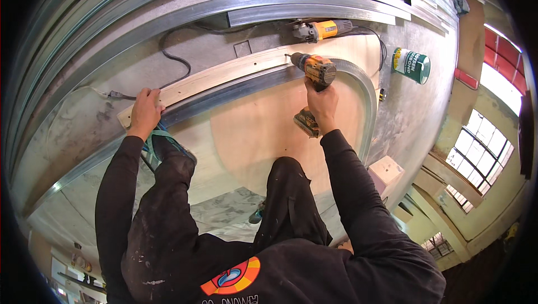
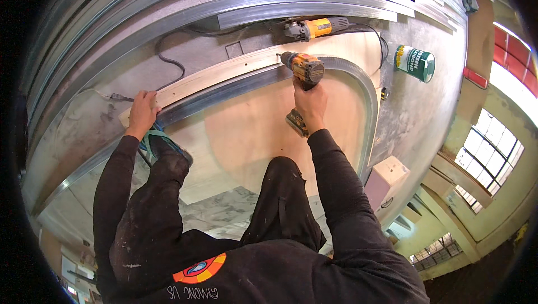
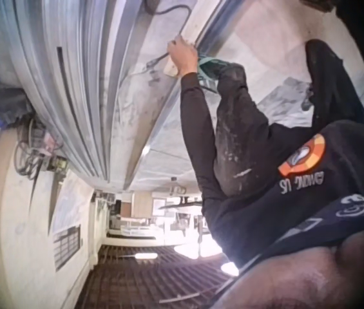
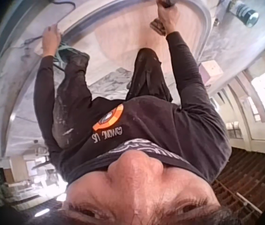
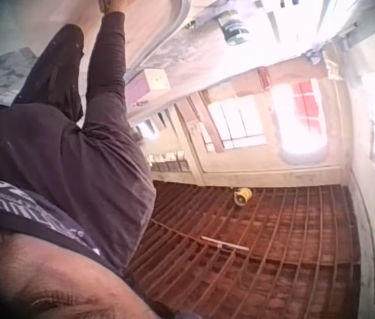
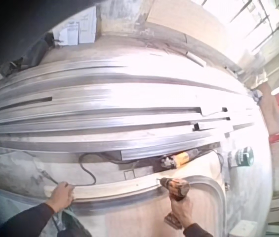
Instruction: Assembling a curved wooden and metal frame using a drill, screws, and an angle square.
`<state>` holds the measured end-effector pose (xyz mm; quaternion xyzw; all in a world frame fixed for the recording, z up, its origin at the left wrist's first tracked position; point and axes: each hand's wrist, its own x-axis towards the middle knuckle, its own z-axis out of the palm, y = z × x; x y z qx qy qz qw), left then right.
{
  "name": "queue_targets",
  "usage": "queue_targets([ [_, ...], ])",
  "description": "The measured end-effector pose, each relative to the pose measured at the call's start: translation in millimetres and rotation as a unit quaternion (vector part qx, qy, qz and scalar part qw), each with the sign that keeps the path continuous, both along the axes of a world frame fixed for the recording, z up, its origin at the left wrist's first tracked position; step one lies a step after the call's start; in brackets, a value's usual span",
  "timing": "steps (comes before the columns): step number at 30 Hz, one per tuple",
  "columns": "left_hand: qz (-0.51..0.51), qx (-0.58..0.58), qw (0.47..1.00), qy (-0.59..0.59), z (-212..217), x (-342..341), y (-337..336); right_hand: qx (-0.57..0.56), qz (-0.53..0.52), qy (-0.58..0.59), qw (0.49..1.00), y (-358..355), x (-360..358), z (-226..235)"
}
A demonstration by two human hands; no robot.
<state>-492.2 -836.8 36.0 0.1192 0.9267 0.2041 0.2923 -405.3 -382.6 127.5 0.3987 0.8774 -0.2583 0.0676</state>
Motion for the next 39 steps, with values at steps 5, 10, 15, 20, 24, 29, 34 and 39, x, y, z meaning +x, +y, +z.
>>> queue_targets([
  [5,-0.015,0.02,0.999,0.036,-3.4,1.2,-3.7,-0.006,0.059,-0.033,0.998,4.6,0.0,-0.7],
  [10,-0.005,0.013,1.0,0.018,-1.0,2.0,-4.4,-0.046,0.123,-0.043,0.99,19.2,-6.8,0.7],
  [15,-0.005,0.017,1.0,0.025,-2.0,2.7,-3.6,-0.096,0.143,-0.105,0.979,38.8,-19.3,5.3],
  [20,0.003,0.016,1.0,0.023,-2.2,2.8,-4.0,-0.106,0.139,-0.118,0.977,38.8,-28.5,9.1],
  [24,0.011,0.016,0.999,0.025,-2.8,5.9,-5.7,-0.082,0.146,-0.113,0.979,30.8,-31.4,6.8],
  [29,0.012,0.035,0.999,0.031,-3.2,4.7,-4.1,-0.091,0.1,-0.145,0.98,27.8,-33.5,6.5],
  [34,0.016,0.025,0.999,0.025,-2.5,4.3,-2.3,-0.066,0.135,-0.122,0.981,29.1,-34.1,7.1],
  [39,0.022,0.02,0.999,0.026,-3.8,4.6,-2.9,-0.068,0.133,-0.114,0.982,32.3,-33.8,8.8],
])
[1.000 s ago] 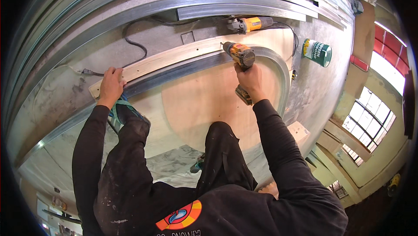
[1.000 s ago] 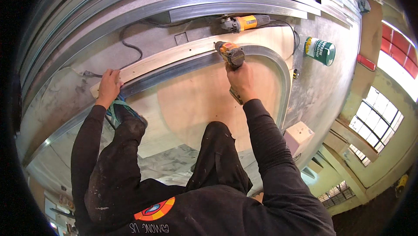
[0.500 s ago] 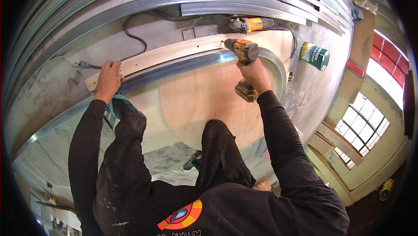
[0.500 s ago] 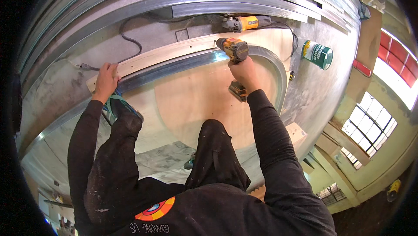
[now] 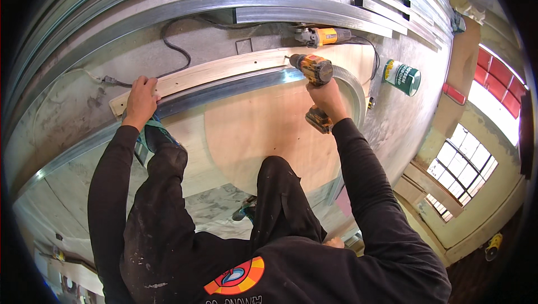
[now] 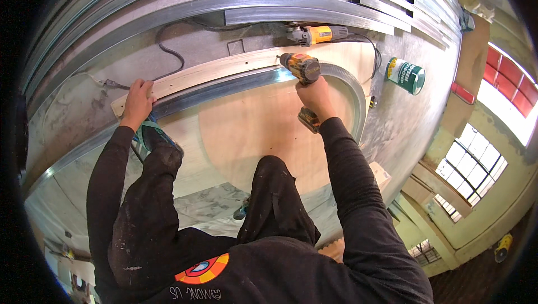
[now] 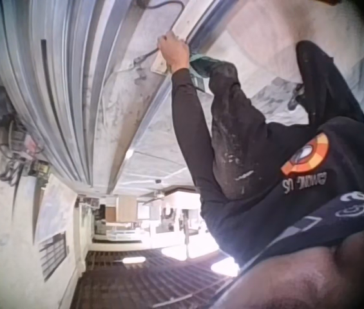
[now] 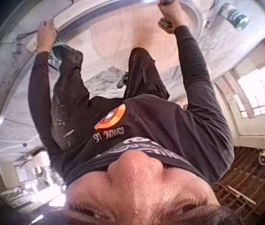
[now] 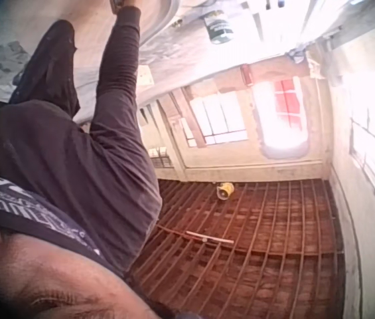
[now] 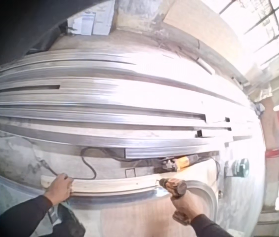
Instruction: Assembling a curved wooden and metal frame using a drill, screws, and an angle square.
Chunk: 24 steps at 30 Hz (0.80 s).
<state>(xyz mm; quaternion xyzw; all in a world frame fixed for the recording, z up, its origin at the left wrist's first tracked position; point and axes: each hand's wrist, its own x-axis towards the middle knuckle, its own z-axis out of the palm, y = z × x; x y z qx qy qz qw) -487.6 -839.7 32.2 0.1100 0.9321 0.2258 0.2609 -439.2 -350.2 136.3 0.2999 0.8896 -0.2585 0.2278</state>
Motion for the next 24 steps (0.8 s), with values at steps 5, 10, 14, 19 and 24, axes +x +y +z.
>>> queue_targets([
  [5,-0.007,0.003,1.0,0.002,2.4,-1.4,0.1,0.012,-0.001,-0.024,1.0,-11.0,-0.4,15.7],
  [10,-0.018,0.001,1.0,0.008,1.1,-2.8,1.8,-0.011,-0.037,-0.009,0.999,-12.6,4.7,21.0],
  [14,-0.02,-0.003,1.0,0.003,0.3,-3.0,2.3,-0.011,-0.036,-0.005,0.999,-16.2,8.8,31.0],
  [19,-0.024,0.005,1.0,0.01,-5.6,-2.9,1.3,-0.007,-0.039,0.018,0.999,-20.5,26.0,37.4],
  [24,-0.027,0.075,0.993,0.087,0.5,-4.6,20.8,-0.038,0.014,0.055,0.998,-46.0,71.5,49.5],
])
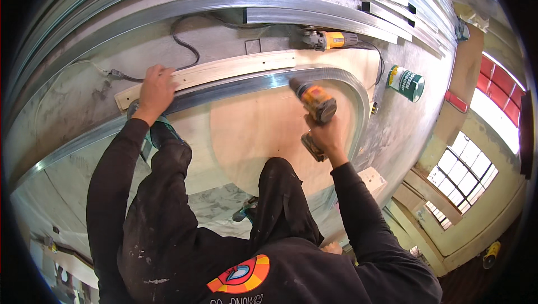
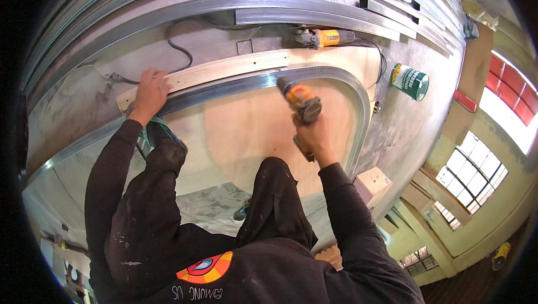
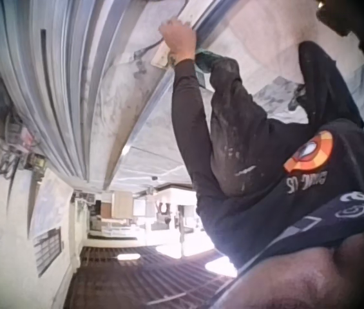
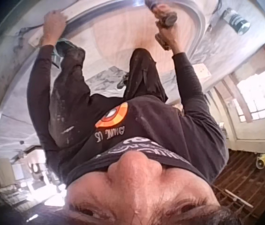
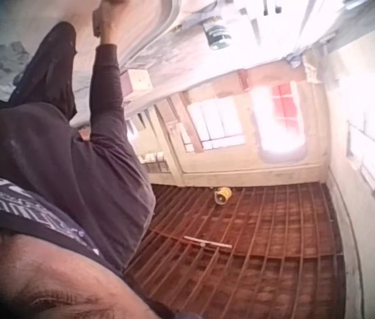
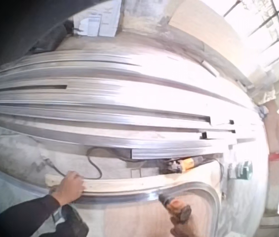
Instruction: Assembling a curved wooden and metal frame using a drill, screws, and an angle square.
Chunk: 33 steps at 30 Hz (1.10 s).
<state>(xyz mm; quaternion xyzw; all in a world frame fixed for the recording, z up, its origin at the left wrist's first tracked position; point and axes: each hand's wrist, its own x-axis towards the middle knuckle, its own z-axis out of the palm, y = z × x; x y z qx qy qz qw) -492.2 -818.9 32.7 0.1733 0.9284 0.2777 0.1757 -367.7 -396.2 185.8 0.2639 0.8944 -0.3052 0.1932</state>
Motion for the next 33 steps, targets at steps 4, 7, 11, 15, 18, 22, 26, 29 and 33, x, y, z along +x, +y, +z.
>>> queue_targets([
  [4,-0.032,0.189,0.965,-0.18,44.9,-0.7,74.5,-0.135,-0.003,-0.036,0.99,-40.6,5.2,17.3],
  [7,-0.11,0.238,0.936,-0.236,58.3,9.3,100.4,-0.221,0.004,-0.014,0.975,-65.0,7.3,16.4],
  [11,-0.144,0.163,0.959,-0.183,27.2,16.4,77.7,-0.159,-0.007,-0.046,0.986,-78.9,-7.9,-1.9],
  [15,-0.031,0.091,0.994,-0.056,6.5,5.5,45.8,-0.076,-0.042,0.077,0.993,-47.4,-11.6,-55.4],
  [18,-0.001,0.034,0.999,-0.041,-3.9,4.9,15.8,-0.061,-0.034,-0.008,0.998,-40.5,-27.3,-61.7],
  [22,0.019,0.009,0.998,-0.053,-10.5,5.1,2.2,-0.072,-0.03,-0.054,0.995,-46.4,-35.2,-57.3],
  [26,0.016,0.022,0.998,-0.055,-12.9,6.5,-1.2,-0.056,-0.01,-0.014,0.998,-45.1,-30.3,-68.9],
  [29,0.03,-0.028,0.998,-0.055,-13.4,2.0,-11.6,-0.057,0.009,-0.069,0.996,-50.2,-32.0,-73.6],
  [33,0.038,-0.047,0.997,-0.049,-16.4,1.1,-25.3,-0.121,0.061,-0.044,0.99,-100.2,-35.0,-54.5],
])
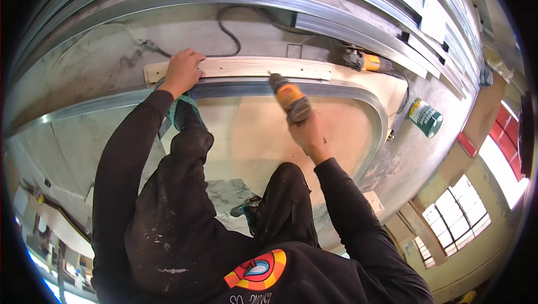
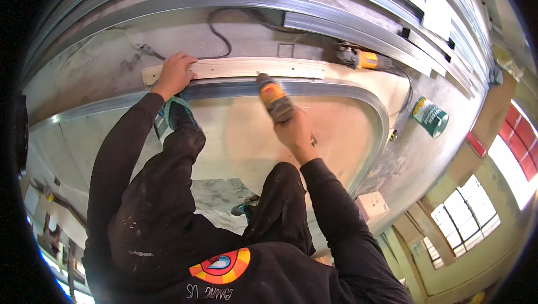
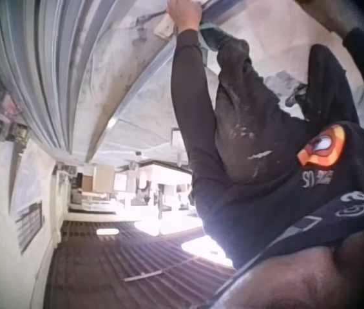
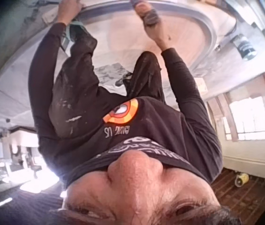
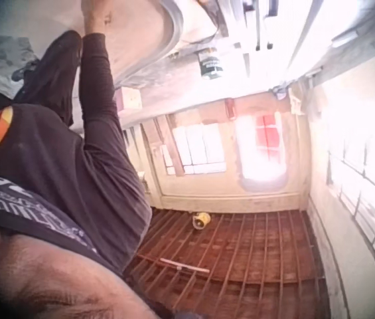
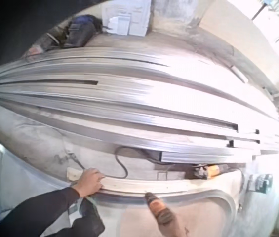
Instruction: Assembling a curved wooden and metal frame using a drill, screws, and an angle square.
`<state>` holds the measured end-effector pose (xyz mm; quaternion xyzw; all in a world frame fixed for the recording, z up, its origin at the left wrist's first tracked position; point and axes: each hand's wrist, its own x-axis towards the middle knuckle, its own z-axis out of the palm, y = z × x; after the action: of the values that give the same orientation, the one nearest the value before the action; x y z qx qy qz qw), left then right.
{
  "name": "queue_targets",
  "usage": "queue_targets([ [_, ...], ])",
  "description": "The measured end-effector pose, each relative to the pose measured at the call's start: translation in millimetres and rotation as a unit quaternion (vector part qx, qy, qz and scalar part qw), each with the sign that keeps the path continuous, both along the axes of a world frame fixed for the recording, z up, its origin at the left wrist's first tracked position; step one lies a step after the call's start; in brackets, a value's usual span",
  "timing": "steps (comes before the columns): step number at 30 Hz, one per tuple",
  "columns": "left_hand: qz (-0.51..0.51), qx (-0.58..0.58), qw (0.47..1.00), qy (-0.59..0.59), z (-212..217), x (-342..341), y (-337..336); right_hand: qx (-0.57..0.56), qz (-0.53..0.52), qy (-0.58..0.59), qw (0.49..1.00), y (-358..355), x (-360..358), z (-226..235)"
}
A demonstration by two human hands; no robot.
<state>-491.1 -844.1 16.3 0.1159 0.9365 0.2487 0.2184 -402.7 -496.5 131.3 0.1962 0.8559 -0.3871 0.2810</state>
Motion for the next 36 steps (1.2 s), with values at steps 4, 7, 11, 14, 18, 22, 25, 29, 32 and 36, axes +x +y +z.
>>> queue_targets([
  [4,0.012,0.003,0.999,-0.038,-6.2,-3.3,-4.4,0.011,0.162,0.051,0.985,-60.3,2.0,-14.5],
  [7,0.038,0.003,0.998,-0.041,-6.0,0.0,-19.1,0.022,0.186,0.033,0.982,-95.3,4.1,-14.8],
  [11,0.123,-0.037,0.991,-0.04,-8.5,-1.0,-56.5,-0.01,0.19,0.057,0.98,-117.6,-1.7,-15.4],
  [14,0.175,-0.037,0.983,-0.041,-5.2,2.4,-69.1,0.0,0.214,0.049,0.976,-136.7,-12.8,-16.6],
  [18,0.222,-0.038,0.971,-0.075,-6.4,3.2,-64.1,0.023,0.233,0.056,0.971,-145.4,-19.3,-29.3],
  [22,0.227,-0.041,0.973,0.013,-25.7,16.9,-108.9,0.01,0.25,0.035,0.968,-151.1,-19.0,-20.1],
  [25,0.276,-0.024,0.961,-0.006,-27.9,17.2,-120.0,-0.018,0.242,0.046,0.969,-149.9,-22.1,-23.3],
  [29,0.274,0.029,0.96,-0.041,-26.7,22.8,-137.1,-0.054,0.279,0.055,0.957,-182.2,-37.8,-11.7],
  [32,0.268,0.05,0.962,-0.024,-30.2,27.6,-137.7,-0.019,0.329,0.05,0.943,-214.3,-55.5,-1.4],
  [36,0.271,0.105,0.955,-0.054,-33.4,30.9,-149.1,0.012,0.405,0.065,0.912,-249.6,-75.4,-6.7],
])
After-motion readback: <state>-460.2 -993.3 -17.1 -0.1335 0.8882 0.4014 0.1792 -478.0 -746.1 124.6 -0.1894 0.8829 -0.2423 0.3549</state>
